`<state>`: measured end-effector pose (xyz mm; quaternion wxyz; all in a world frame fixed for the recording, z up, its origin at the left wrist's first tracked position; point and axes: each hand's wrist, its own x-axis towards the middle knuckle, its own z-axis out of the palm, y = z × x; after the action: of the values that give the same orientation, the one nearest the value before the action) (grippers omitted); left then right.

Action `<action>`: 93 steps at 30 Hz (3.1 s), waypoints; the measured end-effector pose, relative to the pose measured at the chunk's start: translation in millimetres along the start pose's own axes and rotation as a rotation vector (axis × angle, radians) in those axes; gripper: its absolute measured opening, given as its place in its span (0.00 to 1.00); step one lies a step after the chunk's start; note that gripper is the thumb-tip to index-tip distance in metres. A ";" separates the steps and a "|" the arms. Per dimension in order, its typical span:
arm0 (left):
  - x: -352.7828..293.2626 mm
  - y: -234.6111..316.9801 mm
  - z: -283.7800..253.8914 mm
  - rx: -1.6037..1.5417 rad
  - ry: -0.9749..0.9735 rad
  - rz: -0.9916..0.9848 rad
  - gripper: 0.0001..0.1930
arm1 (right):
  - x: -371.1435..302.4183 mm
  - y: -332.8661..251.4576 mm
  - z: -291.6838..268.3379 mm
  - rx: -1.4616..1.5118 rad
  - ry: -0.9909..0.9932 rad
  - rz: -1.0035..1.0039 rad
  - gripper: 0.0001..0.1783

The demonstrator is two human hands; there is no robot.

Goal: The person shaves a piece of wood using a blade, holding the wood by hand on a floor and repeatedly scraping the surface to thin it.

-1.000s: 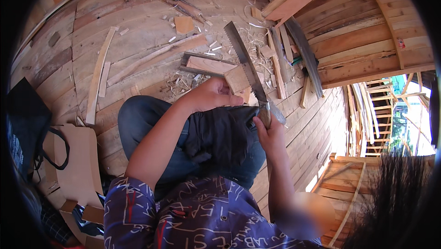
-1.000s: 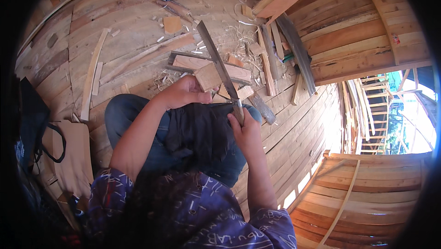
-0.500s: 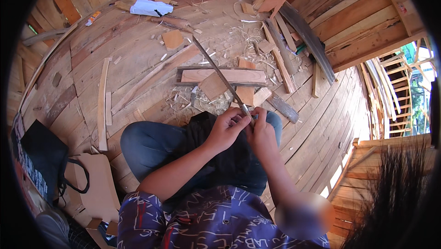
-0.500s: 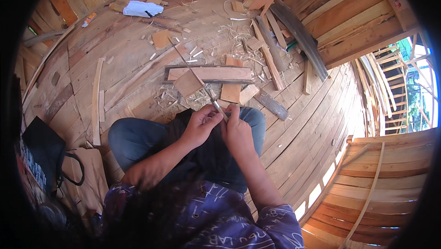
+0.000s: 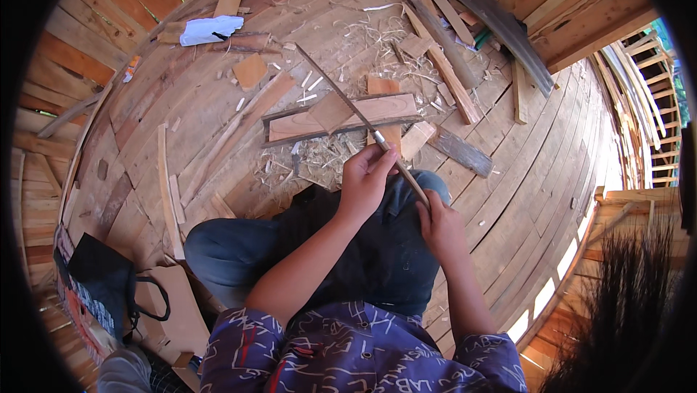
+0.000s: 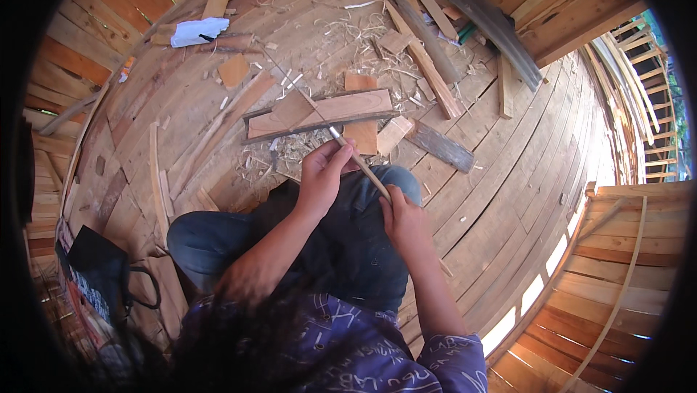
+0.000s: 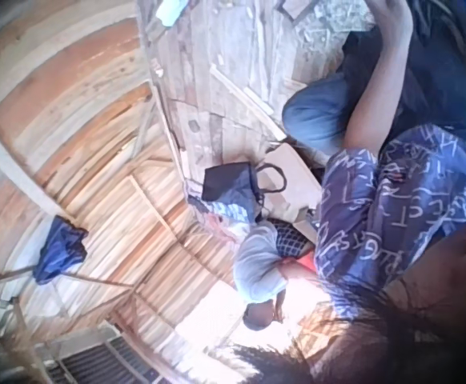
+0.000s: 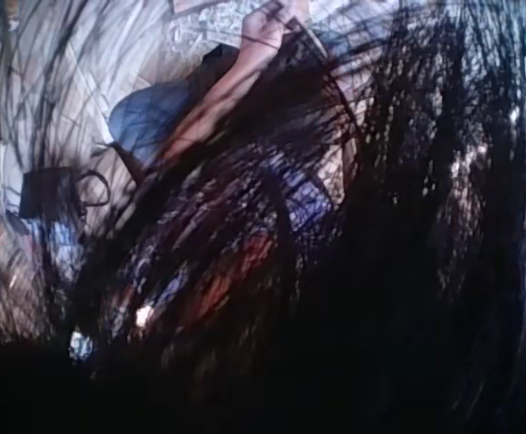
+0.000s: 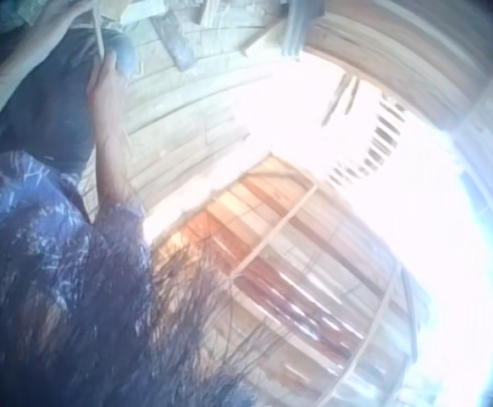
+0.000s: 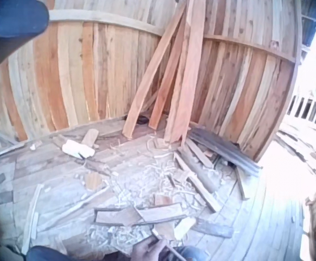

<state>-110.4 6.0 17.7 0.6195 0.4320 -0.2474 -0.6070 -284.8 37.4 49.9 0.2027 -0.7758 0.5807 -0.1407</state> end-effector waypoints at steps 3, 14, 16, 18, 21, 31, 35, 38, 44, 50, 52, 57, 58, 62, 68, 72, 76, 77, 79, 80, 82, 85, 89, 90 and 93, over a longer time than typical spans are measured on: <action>23.6 -11.5 17.9 0.104 -0.133 -0.028 0.13 | 14.1 40.6 -13.0 -0.044 0.017 0.077 0.13; -73.0 4.8 -93.3 0.778 -0.074 -0.035 0.29 | 67.4 216.5 51.1 -0.182 -0.137 0.105 0.14; -101.9 26.8 -131.9 0.848 0.142 -0.063 0.26 | 66.4 223.7 61.5 -0.168 -0.137 0.119 0.15; -127.9 57.6 -143.3 0.577 0.298 0.050 0.21 | 64.7 230.2 70.0 -0.136 -0.137 0.112 0.15; -157.6 94.1 -154.4 1.267 0.433 0.306 0.21 | 62.7 234.1 75.2 -0.126 -0.139 0.134 0.15; -197.4 77.8 -195.9 1.541 0.681 0.321 0.24 | 70.0 202.6 56.1 -0.002 0.055 0.108 0.14; -193.4 76.9 -199.7 1.555 0.677 0.347 0.23 | 71.4 203.9 59.3 -0.138 -0.055 0.104 0.14; -193.1 76.9 -197.9 1.591 0.682 0.350 0.23 | 73.3 205.9 67.8 -0.173 -0.094 0.126 0.15; -193.4 76.3 -201.8 1.567 0.684 0.395 0.22 | 69.4 206.9 75.2 -0.177 -0.099 0.143 0.16; -194.7 77.3 -202.3 1.571 0.687 0.401 0.21 | 70.0 203.0 73.0 -0.124 -0.061 0.117 0.15; -194.1 76.8 -203.2 1.570 0.685 0.413 0.21 | 70.7 197.0 70.2 -0.122 -0.048 0.136 0.16; -194.9 74.2 -205.4 1.568 0.707 0.414 0.21 | 73.3 194.6 71.9 -0.178 -0.105 0.145 0.15; -194.8 74.0 -205.8 1.574 0.709 0.422 0.20 | 73.1 195.1 73.7 -0.176 -0.105 0.152 0.15; -193.8 74.7 -205.0 1.553 0.714 0.418 0.20 | 71.4 197.8 76.2 -0.146 -0.094 0.167 0.15; -195.7 75.4 -208.0 1.562 0.711 0.421 0.20 | 71.1 184.4 68.7 -0.015 0.074 0.110 0.15; -192.1 74.1 -206.7 1.522 0.704 0.417 0.20 | 72.5 199.4 79.9 -0.114 -0.043 0.155 0.15; -198.1 73.3 -210.8 1.522 0.721 0.409 0.20 | 75.4 178.7 81.2 -0.169 -0.168 0.221 0.15; -197.4 73.3 -210.3 1.520 0.716 0.410 0.20 | 74.9 179.7 81.8 -0.154 -0.162 0.217 0.15; -194.0 74.3 -208.1 1.515 0.705 0.416 0.20 | 71.0 182.7 83.6 -0.122 -0.150 0.211 0.15; -193.9 74.5 -207.7 1.512 0.707 0.411 0.20 | 69.4 183.0 85.1 -0.096 -0.140 0.213 0.15; -194.1 75.1 -207.8 1.506 0.710 0.402 0.20 | 67.3 180.7 87.5 -0.044 -0.119 0.217 0.16; -196.3 73.6 -210.3 1.516 0.708 0.413 0.20 | 70.7 176.6 79.8 -0.101 -0.158 0.274 0.15; -196.1 74.1 -209.4 1.537 0.710 0.423 0.20 | 66.5 170.6 70.3 -0.055 -0.081 0.263 0.17; -196.4 74.1 -209.9 1.558 0.712 0.424 0.20 | 67.0 167.5 69.1 -0.071 -0.092 0.282 0.17; -195.9 73.5 -208.1 1.539 0.712 0.410 0.20 | 66.1 167.9 73.6 -0.073 -0.141 0.288 0.18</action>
<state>74.5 236.0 16.8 0.2929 0.8415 -0.4534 0.0232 -374.3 -55.6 -96.2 0.2327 -0.6994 0.6749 -0.0344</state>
